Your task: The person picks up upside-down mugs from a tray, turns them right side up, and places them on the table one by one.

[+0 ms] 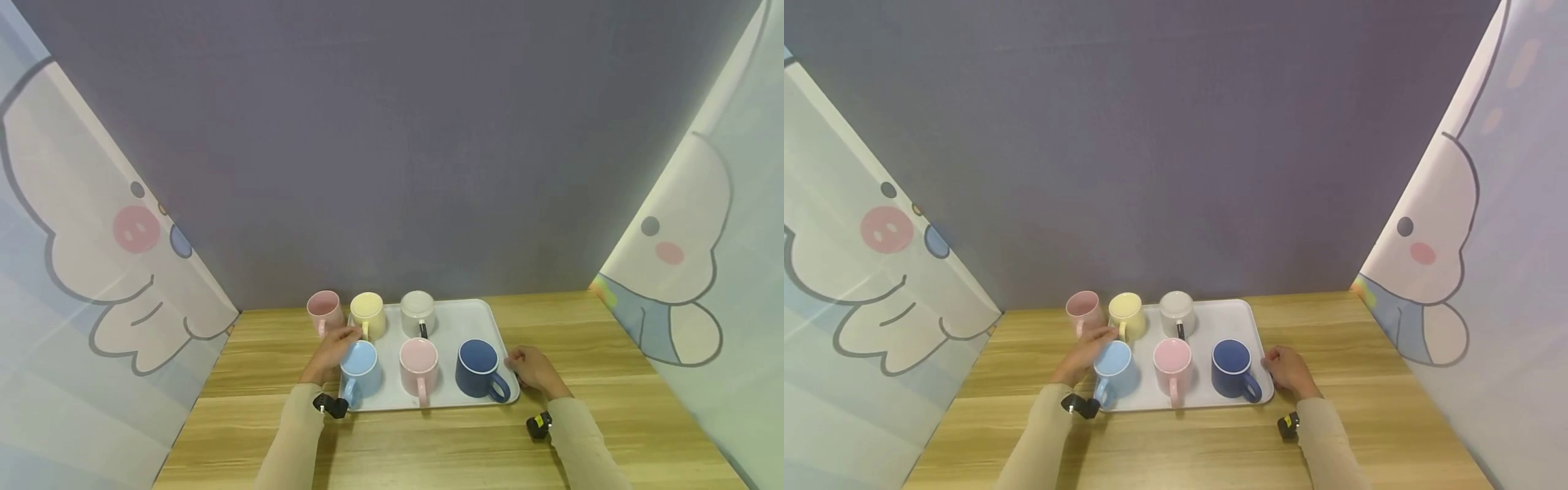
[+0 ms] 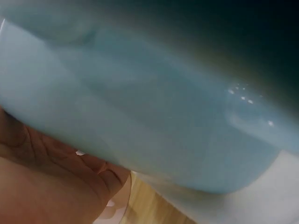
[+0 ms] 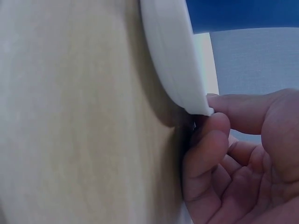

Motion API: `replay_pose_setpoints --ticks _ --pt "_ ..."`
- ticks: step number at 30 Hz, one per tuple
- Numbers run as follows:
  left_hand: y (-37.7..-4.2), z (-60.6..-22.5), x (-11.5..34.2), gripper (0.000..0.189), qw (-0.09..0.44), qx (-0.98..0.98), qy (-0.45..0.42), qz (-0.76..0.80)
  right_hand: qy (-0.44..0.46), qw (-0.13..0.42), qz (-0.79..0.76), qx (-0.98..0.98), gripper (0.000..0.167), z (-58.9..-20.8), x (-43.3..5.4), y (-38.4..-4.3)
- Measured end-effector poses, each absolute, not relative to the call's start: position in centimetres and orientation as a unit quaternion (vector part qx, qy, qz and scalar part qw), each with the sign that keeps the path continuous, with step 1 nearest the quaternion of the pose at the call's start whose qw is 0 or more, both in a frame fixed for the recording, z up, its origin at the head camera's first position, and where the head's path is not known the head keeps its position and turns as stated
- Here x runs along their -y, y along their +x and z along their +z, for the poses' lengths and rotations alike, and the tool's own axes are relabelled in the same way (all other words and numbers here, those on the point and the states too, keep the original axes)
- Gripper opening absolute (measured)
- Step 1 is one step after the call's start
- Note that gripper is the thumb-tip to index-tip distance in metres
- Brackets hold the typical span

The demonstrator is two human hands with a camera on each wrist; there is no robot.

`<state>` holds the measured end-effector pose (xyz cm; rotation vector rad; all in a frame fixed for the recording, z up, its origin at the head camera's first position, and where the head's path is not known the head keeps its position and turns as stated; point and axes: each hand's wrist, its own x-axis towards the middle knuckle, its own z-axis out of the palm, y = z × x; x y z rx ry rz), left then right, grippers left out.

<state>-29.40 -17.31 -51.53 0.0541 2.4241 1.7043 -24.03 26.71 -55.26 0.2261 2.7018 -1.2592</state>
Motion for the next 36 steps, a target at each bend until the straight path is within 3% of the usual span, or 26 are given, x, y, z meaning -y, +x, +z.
replay_pose_setpoints --ticks 21,36 --pt "-29.82 -52.03 16.69 0.033 0.092 -0.774 -0.036 0.625 0.084 0.084 -0.414 -0.903 0.022 -55.11 -26.7 -23.95" --pt "-29.66 -51.22 16.54 0.025 0.029 -0.792 -0.051 0.608 0.075 0.075 -0.418 -0.902 0.022 -55.1 -26.7 -23.89"
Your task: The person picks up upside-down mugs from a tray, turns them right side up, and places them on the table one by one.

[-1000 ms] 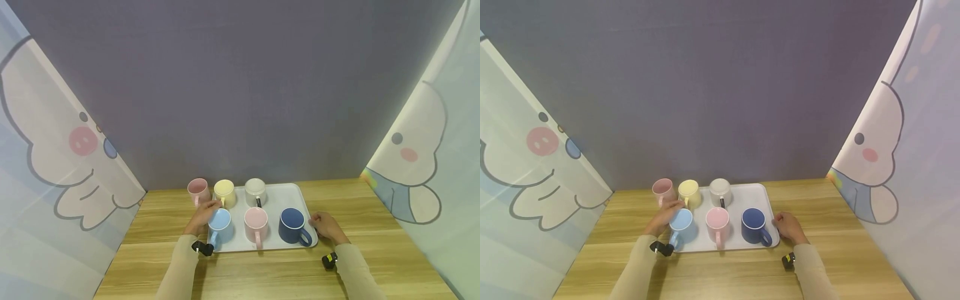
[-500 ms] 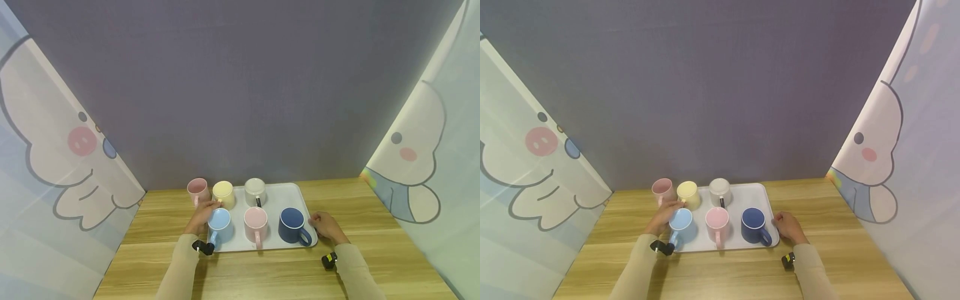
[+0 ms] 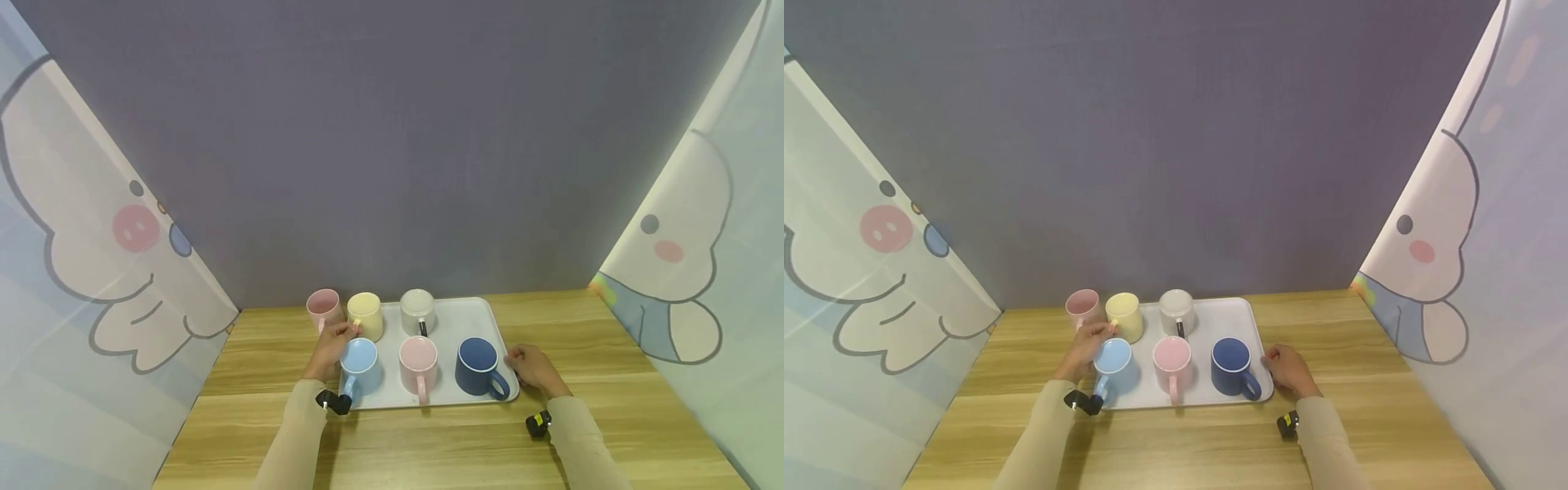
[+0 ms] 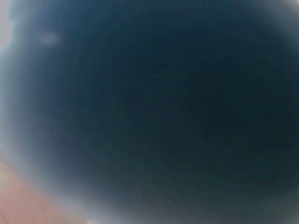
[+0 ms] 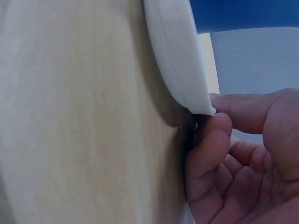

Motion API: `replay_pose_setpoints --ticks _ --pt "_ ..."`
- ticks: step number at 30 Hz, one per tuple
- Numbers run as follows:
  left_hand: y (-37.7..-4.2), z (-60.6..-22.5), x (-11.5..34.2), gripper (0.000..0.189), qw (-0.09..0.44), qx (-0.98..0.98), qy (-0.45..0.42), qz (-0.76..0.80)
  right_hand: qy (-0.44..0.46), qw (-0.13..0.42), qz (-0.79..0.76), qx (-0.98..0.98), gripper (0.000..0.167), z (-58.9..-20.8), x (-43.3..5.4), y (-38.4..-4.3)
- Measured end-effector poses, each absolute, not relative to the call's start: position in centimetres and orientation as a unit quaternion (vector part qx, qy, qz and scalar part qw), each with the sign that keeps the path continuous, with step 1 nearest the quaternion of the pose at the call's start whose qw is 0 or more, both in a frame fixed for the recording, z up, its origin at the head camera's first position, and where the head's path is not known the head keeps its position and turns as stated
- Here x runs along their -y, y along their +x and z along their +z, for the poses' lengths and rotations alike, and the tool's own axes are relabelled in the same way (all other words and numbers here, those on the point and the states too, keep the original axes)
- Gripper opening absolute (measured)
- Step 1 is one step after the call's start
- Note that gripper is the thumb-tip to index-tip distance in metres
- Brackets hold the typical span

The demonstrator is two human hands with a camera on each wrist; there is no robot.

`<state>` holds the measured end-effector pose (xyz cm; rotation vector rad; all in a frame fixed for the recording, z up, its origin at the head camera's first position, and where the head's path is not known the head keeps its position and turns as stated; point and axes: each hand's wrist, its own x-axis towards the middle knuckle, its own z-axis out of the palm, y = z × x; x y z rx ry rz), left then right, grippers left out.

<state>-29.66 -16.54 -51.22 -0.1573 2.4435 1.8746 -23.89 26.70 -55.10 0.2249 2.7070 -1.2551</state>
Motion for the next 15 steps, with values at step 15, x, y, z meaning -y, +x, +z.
replay_pose_setpoints --ticks 15 --pt "-29.53 -50.55 15.95 0.023 -0.009 -0.773 -0.05 0.633 0.067 0.073 -0.416 -0.904 0.022 -55.12 -26.84 -24.0"
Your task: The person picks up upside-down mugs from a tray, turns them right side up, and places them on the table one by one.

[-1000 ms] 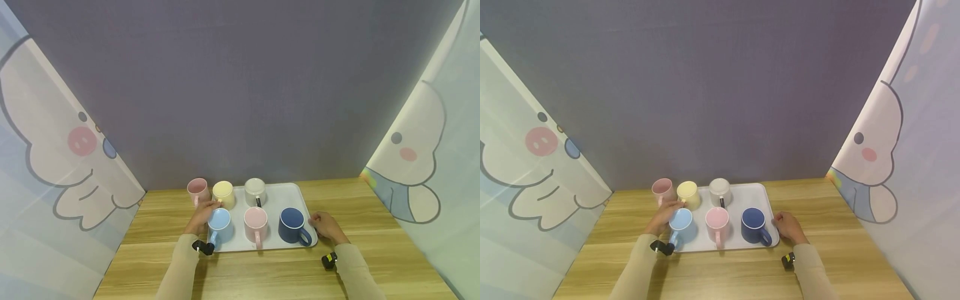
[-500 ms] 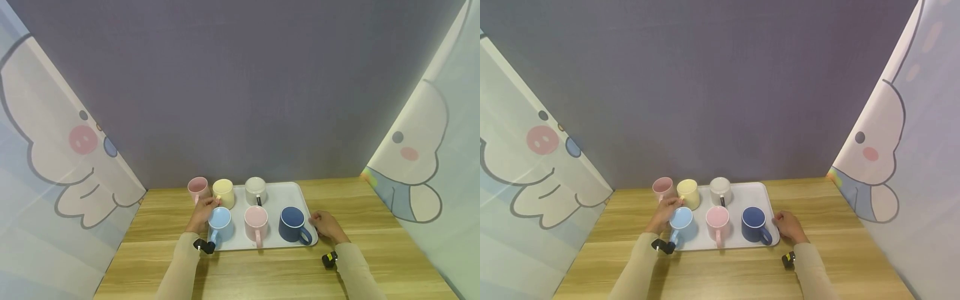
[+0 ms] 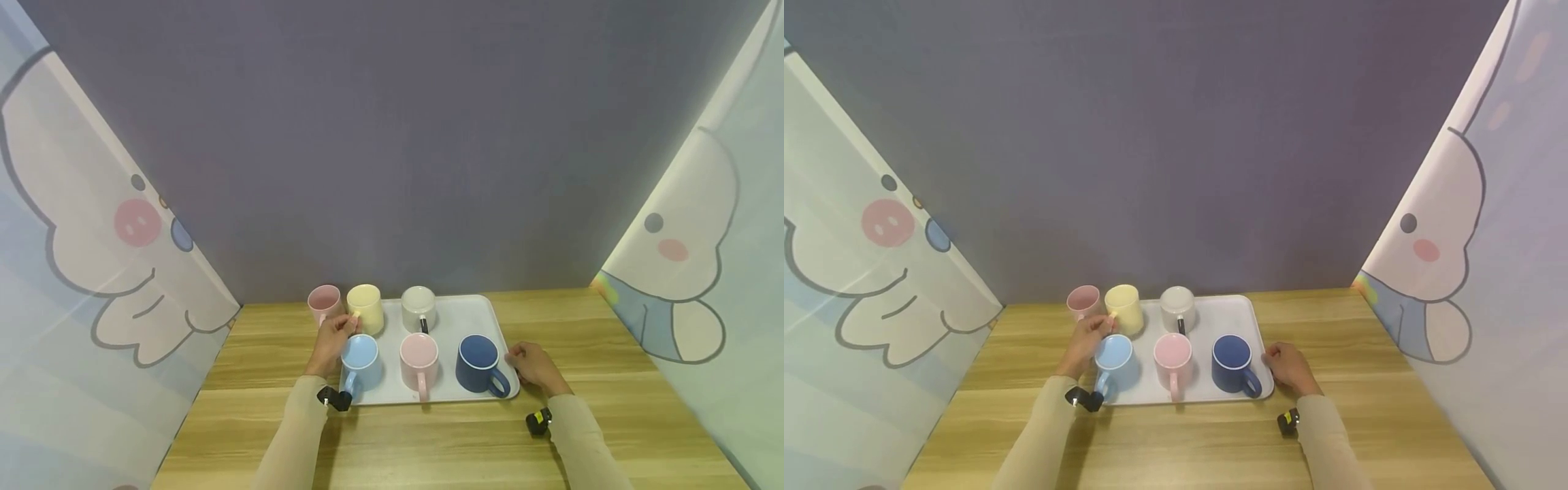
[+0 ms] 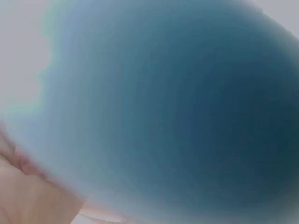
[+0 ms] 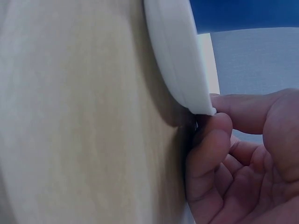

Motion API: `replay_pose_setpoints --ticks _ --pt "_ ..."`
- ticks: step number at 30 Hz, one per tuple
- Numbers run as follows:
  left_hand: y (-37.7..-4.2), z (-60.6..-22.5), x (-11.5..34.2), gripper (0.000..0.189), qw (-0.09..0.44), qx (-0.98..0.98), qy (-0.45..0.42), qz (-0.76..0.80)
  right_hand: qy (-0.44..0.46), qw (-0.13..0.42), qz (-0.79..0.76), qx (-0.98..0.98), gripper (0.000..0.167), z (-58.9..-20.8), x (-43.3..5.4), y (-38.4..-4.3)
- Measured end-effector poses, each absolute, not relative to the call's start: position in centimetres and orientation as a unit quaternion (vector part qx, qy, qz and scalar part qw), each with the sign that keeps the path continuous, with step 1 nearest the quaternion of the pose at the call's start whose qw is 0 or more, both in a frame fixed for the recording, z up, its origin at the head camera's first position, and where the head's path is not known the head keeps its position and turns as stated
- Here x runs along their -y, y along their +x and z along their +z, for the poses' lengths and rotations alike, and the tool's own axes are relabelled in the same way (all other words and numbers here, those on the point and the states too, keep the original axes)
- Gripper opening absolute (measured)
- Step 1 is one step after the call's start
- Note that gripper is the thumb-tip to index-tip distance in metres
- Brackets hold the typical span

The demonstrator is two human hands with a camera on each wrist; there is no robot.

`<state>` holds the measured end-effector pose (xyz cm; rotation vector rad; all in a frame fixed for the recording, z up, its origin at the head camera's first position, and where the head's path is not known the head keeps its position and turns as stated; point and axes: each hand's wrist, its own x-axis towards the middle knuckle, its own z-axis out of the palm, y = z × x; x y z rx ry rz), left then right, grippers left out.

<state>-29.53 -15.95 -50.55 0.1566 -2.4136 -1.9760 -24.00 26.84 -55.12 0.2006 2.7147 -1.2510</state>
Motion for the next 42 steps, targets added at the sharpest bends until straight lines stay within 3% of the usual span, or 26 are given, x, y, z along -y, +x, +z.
replay_pose_setpoints --ticks 25,42 --pt "-29.3 -46.5 14.8 0.023 0.063 0.781 0.012 -0.621 0.065 0.08 -0.407 -0.908 0.02 -55.6 -27.1 -24.3" --pt "-28.8 -44.9 13.9 0.022 0.062 0.78 0.01 -0.623 0.058 0.076 -0.413 -0.906 0.02 -55.9 -27.3 -24.3"
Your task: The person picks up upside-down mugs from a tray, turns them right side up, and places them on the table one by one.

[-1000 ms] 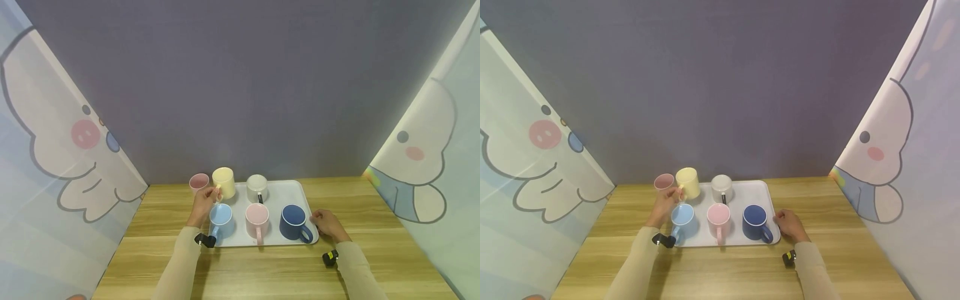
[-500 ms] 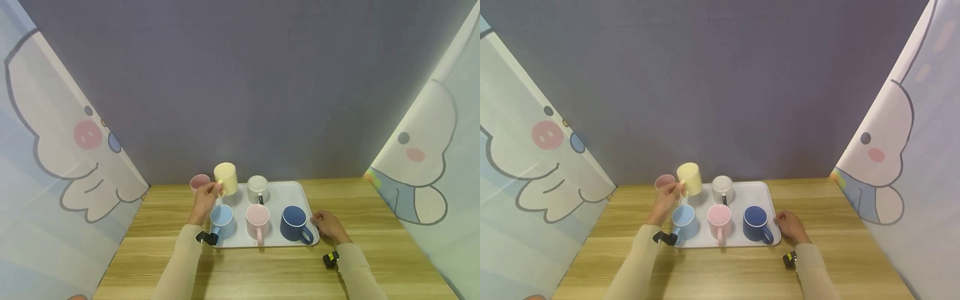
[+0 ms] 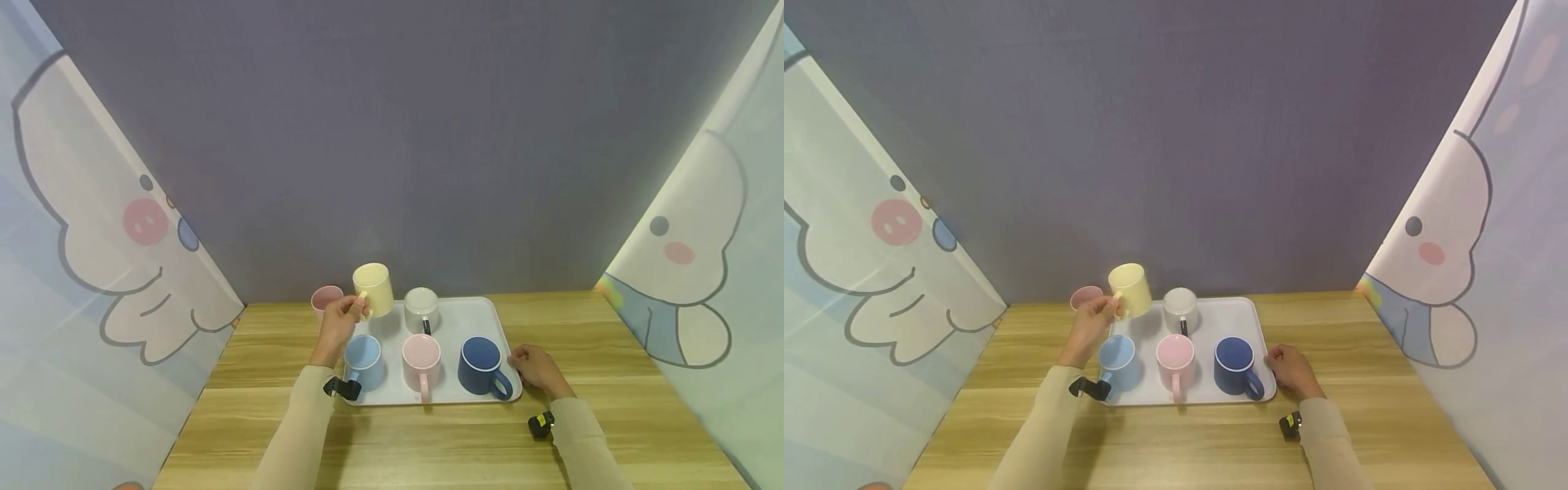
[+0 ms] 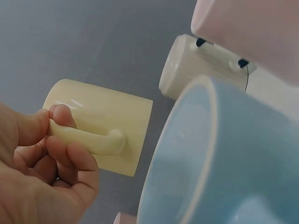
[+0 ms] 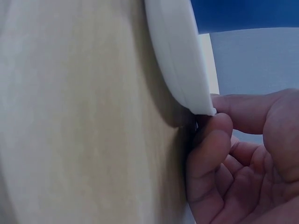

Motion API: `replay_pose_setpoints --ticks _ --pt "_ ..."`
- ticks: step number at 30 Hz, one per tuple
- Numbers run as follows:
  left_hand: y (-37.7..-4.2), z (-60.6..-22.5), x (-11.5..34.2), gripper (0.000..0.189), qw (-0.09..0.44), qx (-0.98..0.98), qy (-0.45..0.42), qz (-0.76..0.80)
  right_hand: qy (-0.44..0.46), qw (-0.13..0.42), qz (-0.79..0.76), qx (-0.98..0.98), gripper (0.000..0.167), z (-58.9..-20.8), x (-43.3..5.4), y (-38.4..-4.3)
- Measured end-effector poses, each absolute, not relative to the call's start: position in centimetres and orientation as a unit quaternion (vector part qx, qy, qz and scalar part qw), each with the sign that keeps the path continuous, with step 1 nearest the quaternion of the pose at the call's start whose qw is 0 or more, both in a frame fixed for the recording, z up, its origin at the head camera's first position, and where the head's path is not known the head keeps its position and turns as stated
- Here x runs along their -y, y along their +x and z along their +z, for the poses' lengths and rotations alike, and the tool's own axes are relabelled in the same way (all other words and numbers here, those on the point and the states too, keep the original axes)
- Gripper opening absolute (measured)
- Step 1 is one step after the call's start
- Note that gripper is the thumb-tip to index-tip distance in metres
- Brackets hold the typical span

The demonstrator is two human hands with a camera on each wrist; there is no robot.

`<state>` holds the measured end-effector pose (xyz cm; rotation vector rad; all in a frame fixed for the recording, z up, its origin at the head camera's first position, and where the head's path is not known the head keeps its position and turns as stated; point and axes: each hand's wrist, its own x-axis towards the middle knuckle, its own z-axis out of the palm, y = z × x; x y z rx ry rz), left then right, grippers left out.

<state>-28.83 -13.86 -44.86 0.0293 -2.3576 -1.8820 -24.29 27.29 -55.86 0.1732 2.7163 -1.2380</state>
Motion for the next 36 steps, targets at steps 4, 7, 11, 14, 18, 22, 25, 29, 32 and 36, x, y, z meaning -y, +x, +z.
replay_pose_setpoints --ticks 4,7,11,14,18,22,25,29,32,36 --pt "-28.8 -44.9 13.4 0.023 0.05 0.756 0.006 -0.652 0.061 0.074 -0.408 -0.908 0.021 -55.7 -27.2 -24.2" --pt "-28.8 -45.1 12.9 0.024 0.038 0.732 0.015 -0.68 0.058 0.07 -0.404 -0.91 0.023 -55.6 -27.1 -24.1" --pt "-28.8 -45.6 12.2 0.023 0.016 0.692 0.021 -0.722 0.062 0.07 -0.407 -0.908 0.026 -55.4 -27.0 -24.0" --pt "-28.9 -46.0 11.7 0.022 -0.011 0.651 0.01 -0.759 0.068 0.07 -0.413 -0.905 0.028 -55.0 -26.9 -24.0" --pt "-28.8 -46.4 11.0 0.024 -0.042 0.597 -0.011 -0.801 0.062 0.038 -0.41 -0.909 0.031 -53.9 -26.7 -24.0" --pt "-28.6 -46.7 10.3 0.028 -0.059 0.542 -0.022 -0.838 0.044 -0.004 -0.42 -0.906 0.03 -52.4 -25.7 -24.2" --pt "-28.3 -46.8 9.8 0.029 -0.071 0.508 -0.029 -0.858 0.03 -0.024 -0.441 -0.897 0.027 -51.0 -24.4 -24.3" --pt "-28.0 -47.0 9.2 0.028 -0.078 0.475 -0.035 -0.876 0.011 -0.045 -0.447 -0.893 0.023 -49.3 -22.4 -24.3" --pt "-27.8 -47.2 8.7 0.028 -0.079 0.455 -0.032 -0.886 0.004 -0.054 -0.445 -0.894 0.021 -48.1 -20.8 -24.2" --pt "-27.6 -47.2 8.1 0.029 -0.083 0.429 -0.032 -0.899 -0.007 -0.045 -0.461 -0.886 0.021 -46.7 -18.9 -23.8"
